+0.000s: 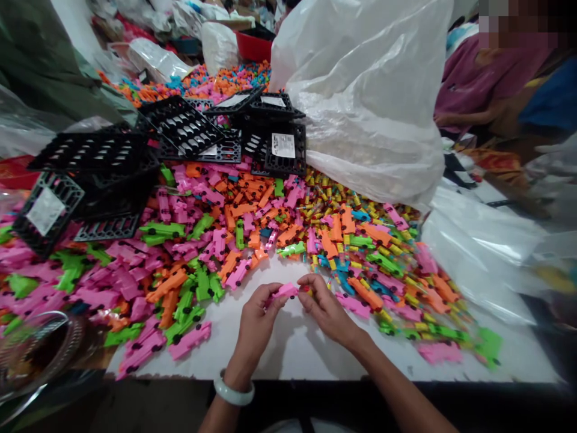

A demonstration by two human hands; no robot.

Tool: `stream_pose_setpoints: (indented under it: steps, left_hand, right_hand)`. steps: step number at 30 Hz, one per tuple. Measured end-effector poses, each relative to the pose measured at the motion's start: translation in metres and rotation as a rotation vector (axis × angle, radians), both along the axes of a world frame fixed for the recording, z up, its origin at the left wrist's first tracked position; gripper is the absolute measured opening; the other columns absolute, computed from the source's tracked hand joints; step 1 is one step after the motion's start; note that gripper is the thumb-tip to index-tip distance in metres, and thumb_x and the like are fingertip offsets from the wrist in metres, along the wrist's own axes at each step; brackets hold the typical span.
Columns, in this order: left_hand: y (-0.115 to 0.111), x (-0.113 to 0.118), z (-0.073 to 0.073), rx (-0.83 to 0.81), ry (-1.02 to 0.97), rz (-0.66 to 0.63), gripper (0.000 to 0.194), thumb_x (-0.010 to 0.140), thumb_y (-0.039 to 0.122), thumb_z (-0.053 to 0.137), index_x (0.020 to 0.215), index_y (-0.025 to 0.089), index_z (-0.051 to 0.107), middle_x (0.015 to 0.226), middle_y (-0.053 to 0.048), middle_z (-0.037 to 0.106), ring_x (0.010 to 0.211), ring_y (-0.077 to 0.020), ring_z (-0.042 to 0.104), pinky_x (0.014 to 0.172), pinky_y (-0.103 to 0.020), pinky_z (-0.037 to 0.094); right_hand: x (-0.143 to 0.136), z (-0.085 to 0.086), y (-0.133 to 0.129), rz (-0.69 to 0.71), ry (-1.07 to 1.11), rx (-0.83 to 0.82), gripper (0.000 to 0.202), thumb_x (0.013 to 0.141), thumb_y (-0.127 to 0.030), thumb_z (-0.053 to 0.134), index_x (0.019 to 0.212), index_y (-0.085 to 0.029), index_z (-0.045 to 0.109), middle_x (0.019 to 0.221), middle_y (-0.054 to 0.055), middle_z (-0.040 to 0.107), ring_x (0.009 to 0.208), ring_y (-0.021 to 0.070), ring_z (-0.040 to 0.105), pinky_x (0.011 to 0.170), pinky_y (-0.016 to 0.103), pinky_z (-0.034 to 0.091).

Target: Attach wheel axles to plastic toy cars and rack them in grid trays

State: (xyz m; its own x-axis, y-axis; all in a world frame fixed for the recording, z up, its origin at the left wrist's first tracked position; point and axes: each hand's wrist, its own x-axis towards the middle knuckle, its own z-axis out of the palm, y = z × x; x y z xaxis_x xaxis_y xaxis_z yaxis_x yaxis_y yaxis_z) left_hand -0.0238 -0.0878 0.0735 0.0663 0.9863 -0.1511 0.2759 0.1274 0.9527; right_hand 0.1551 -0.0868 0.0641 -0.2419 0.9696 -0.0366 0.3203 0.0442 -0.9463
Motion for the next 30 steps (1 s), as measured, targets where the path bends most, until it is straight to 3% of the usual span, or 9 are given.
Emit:
stream_pose_setpoints:
  steps: [3, 7, 12, 30]
  left_hand:
    - [0.002, -0.002, 0.002, 0.089, 0.045, 0.016, 0.023, 0.082, 0.039, 0.060, 0.097, 0.023, 0.065, 0.087, -0.001, 0.066, 0.080, -0.0146, 0.060, 0.073, -0.027, 0.049]
    - [0.003, -0.003, 0.004, 0.172, 0.117, -0.043, 0.018, 0.084, 0.036, 0.057, 0.096, 0.023, 0.066, 0.087, -0.001, 0.066, 0.082, -0.0146, 0.060, 0.075, -0.027, 0.048]
    - [0.002, -0.004, 0.003, 0.227, 0.178, -0.093, 0.017, 0.087, 0.033, 0.054, 0.097, 0.024, 0.065, 0.089, -0.002, 0.065, 0.087, -0.0155, 0.060, 0.079, -0.028, 0.048]
    - [0.001, -0.007, 0.000, 0.253, 0.186, -0.123, 0.018, 0.089, 0.032, 0.053, 0.099, 0.023, 0.064, 0.090, -0.002, 0.063, 0.086, -0.0140, 0.061, 0.077, -0.026, 0.048]
  right_hand:
    - [0.007, -0.002, 0.000, 0.022, -0.135, 0.089, 0.017, 0.096, -0.029, 0.039, 0.109, -0.022, 0.049, 0.089, 0.003, 0.057, 0.076, 0.0150, 0.055, 0.070, 0.029, 0.048]
    - [0.011, -0.003, 0.006, 0.120, -0.243, 0.253, 0.022, 0.095, -0.021, 0.042, 0.113, -0.023, 0.054, 0.106, 0.008, 0.060, 0.098, 0.0195, 0.057, 0.085, 0.035, 0.048]
    - [0.010, -0.005, 0.009, 0.169, -0.307, 0.379, 0.031, 0.094, -0.016, 0.041, 0.122, -0.024, 0.053, 0.104, 0.009, 0.063, 0.098, 0.0215, 0.059, 0.082, 0.037, 0.051]
    - [0.017, -0.006, 0.011, 0.286, -0.389, 0.303, 0.038, 0.097, -0.022, 0.039, 0.134, -0.019, 0.045, 0.111, 0.012, 0.063, 0.104, 0.0217, 0.060, 0.089, 0.038, 0.053]
